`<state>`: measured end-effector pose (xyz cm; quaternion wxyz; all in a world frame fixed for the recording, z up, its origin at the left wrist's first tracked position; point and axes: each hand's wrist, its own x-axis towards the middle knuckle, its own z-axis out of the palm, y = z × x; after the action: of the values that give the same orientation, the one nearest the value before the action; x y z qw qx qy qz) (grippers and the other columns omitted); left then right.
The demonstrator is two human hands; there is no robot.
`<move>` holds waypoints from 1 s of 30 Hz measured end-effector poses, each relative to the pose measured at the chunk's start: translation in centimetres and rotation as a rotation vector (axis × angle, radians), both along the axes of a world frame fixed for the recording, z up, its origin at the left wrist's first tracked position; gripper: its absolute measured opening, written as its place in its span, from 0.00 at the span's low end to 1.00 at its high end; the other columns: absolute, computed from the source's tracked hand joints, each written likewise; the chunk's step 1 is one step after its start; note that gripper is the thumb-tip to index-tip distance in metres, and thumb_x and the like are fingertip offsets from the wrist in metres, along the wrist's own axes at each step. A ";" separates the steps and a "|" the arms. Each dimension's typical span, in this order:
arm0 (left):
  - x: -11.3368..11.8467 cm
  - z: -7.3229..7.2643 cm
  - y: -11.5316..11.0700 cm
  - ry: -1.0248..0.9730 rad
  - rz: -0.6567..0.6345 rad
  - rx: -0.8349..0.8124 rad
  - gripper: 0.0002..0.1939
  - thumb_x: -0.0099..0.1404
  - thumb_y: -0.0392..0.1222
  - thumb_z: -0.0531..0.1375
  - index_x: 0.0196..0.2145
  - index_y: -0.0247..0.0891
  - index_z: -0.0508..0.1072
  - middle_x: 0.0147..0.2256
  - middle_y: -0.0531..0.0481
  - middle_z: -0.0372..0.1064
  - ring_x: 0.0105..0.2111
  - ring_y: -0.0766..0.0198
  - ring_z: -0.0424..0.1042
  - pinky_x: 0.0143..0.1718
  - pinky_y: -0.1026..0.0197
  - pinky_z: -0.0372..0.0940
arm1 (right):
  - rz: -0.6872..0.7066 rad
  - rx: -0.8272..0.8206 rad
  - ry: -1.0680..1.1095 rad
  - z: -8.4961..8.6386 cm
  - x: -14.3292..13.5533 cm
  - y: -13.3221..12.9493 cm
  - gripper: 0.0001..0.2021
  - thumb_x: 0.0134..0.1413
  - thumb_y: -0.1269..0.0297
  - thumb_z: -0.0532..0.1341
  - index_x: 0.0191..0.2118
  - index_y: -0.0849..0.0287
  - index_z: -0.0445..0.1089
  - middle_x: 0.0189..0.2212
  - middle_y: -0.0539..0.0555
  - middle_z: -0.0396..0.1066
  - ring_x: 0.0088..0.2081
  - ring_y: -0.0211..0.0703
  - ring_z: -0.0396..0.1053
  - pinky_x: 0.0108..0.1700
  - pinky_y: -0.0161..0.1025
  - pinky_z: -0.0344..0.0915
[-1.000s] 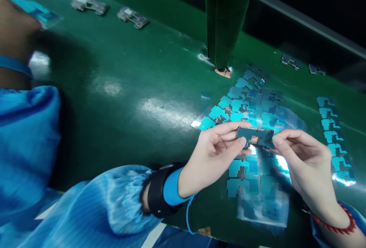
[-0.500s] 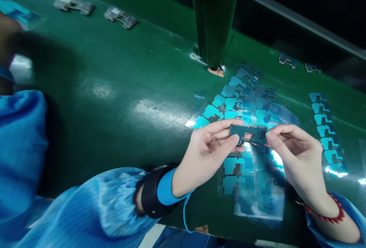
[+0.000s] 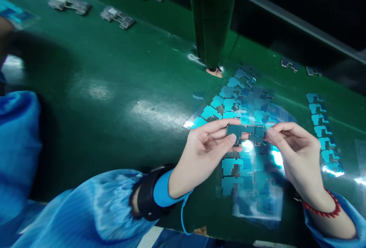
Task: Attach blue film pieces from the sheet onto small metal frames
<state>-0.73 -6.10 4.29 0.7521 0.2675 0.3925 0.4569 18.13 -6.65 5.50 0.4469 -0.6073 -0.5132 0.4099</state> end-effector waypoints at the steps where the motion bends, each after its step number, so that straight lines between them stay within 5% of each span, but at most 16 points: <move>1: 0.0 0.0 0.0 0.001 -0.002 0.000 0.09 0.62 0.34 0.63 0.41 0.39 0.76 0.28 0.56 0.78 0.41 0.60 0.79 0.36 0.66 0.77 | -0.007 -0.009 0.019 -0.1 0.1 0.0 0.02 0.53 0.66 0.67 0.31 0.56 0.74 0.27 0.49 0.71 0.30 0.35 0.69 0.35 0.32 0.68; 8: 0.1 0.4 0.1 0.031 0.016 -0.037 0.10 0.59 0.36 0.65 0.40 0.37 0.76 0.28 0.53 0.78 0.37 0.60 0.79 0.35 0.65 0.76 | 0.079 -0.132 0.108 -0.5 -0.2 0.0 0.07 0.54 0.58 0.66 0.35 0.55 0.76 0.29 0.50 0.72 0.30 0.35 0.69 0.34 0.32 0.69; 18: 0.0 -0.3 0.3 0.090 0.009 -0.024 0.16 0.55 0.43 0.68 0.41 0.37 0.76 0.31 0.49 0.79 0.37 0.59 0.79 0.37 0.63 0.75 | 0.027 -0.168 0.232 -1.1 -1.3 0.4 0.14 0.47 0.52 0.69 0.29 0.59 0.74 0.24 0.49 0.70 0.26 0.35 0.67 0.31 0.32 0.68; 30: 0.2 0.0 0.6 -0.026 0.100 -0.056 0.15 0.55 0.47 0.67 0.36 0.33 0.77 0.30 0.46 0.77 0.34 0.57 0.78 0.33 0.59 0.73 | 0.059 -0.171 0.316 -1.7 -0.8 0.2 0.19 0.39 0.52 0.73 0.33 0.61 0.74 0.25 0.52 0.72 0.24 0.37 0.70 0.30 0.35 0.70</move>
<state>-0.52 -5.50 4.32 0.7406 0.2207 0.4080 0.4861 17.32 -6.42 3.83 0.4566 -0.5558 -0.4174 0.5552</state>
